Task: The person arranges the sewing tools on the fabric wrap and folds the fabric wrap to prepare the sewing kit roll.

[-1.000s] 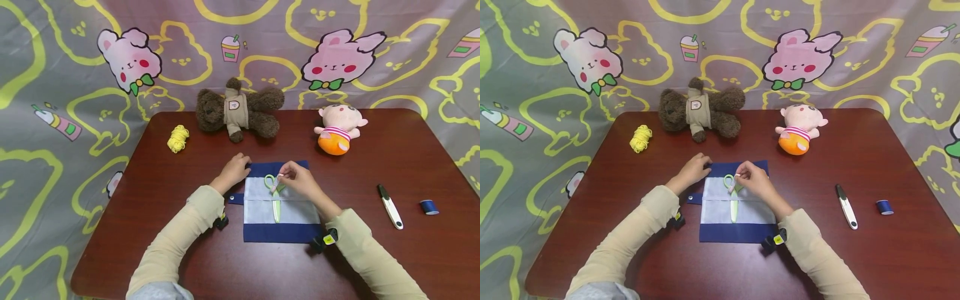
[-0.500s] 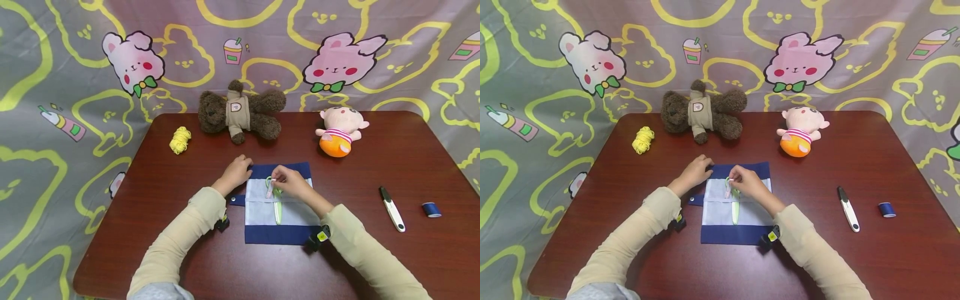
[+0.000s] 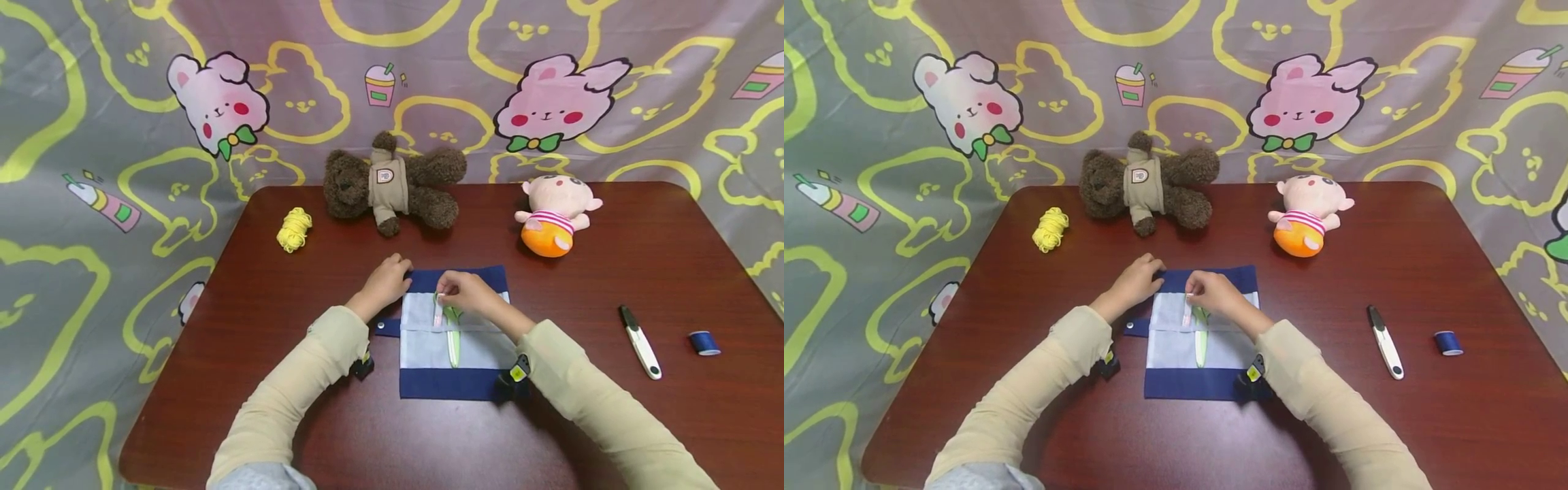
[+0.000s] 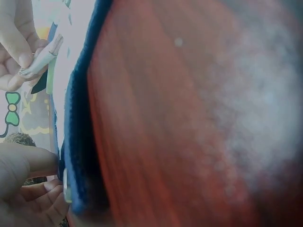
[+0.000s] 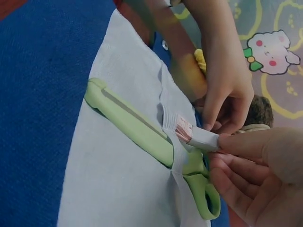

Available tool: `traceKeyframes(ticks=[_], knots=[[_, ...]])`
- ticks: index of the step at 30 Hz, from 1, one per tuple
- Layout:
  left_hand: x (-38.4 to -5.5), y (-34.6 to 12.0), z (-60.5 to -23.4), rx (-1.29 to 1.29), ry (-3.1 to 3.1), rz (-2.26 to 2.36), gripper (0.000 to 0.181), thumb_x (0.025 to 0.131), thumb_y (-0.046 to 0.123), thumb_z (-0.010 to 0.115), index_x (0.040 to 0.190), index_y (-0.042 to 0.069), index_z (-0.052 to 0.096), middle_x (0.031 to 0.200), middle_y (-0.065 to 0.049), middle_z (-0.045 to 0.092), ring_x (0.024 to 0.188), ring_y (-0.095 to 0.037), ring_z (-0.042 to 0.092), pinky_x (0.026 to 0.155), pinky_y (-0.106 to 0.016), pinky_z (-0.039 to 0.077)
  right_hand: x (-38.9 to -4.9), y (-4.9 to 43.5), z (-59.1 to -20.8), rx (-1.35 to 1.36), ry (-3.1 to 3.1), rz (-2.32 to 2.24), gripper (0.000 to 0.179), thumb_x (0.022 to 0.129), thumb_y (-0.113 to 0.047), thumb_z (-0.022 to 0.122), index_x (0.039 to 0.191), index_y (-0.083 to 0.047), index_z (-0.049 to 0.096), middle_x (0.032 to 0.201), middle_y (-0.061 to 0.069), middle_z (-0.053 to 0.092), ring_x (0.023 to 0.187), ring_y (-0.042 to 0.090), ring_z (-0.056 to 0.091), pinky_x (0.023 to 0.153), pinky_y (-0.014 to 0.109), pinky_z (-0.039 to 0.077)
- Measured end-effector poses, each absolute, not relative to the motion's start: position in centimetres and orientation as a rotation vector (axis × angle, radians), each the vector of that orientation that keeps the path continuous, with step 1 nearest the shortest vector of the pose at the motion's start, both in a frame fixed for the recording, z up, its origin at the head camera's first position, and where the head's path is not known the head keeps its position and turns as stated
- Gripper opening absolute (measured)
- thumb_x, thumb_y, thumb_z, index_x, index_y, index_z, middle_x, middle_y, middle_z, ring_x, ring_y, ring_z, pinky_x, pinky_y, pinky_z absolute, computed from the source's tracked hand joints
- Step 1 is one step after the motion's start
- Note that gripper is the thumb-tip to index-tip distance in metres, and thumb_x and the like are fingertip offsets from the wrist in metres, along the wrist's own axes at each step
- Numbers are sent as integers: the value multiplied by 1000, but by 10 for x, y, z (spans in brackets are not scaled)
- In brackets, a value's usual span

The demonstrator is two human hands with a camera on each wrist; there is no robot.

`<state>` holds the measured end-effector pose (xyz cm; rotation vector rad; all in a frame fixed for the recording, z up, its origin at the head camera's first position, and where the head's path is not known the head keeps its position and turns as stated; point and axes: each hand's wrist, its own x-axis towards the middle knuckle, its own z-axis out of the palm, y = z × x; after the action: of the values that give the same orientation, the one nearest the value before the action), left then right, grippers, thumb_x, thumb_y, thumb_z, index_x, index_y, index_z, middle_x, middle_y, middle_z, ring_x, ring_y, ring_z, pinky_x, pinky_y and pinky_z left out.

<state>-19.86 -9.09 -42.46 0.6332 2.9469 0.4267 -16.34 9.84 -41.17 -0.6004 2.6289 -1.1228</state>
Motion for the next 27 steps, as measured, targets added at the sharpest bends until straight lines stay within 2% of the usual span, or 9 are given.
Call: traceKeyframes(ticks=[9,27], knots=[[-199,-90,-425,624,2946,428,23,87,17,58,108,7,60,102,-9,52,95,-23,51,80,-33,45,-167,95,-414,-574,2607,-1039,8,79,-9,67,81,-7,59,75,2,58,71,13,53,64,27,44],[-198,-91,-425,649,2966,419,22,86,16,59,106,7,61,100,-8,53,95,-23,51,80,-34,44,-157,92,-417,-758,2681,-960,8,75,-6,69,73,-8,61,70,-2,57,65,9,51,61,24,42]])
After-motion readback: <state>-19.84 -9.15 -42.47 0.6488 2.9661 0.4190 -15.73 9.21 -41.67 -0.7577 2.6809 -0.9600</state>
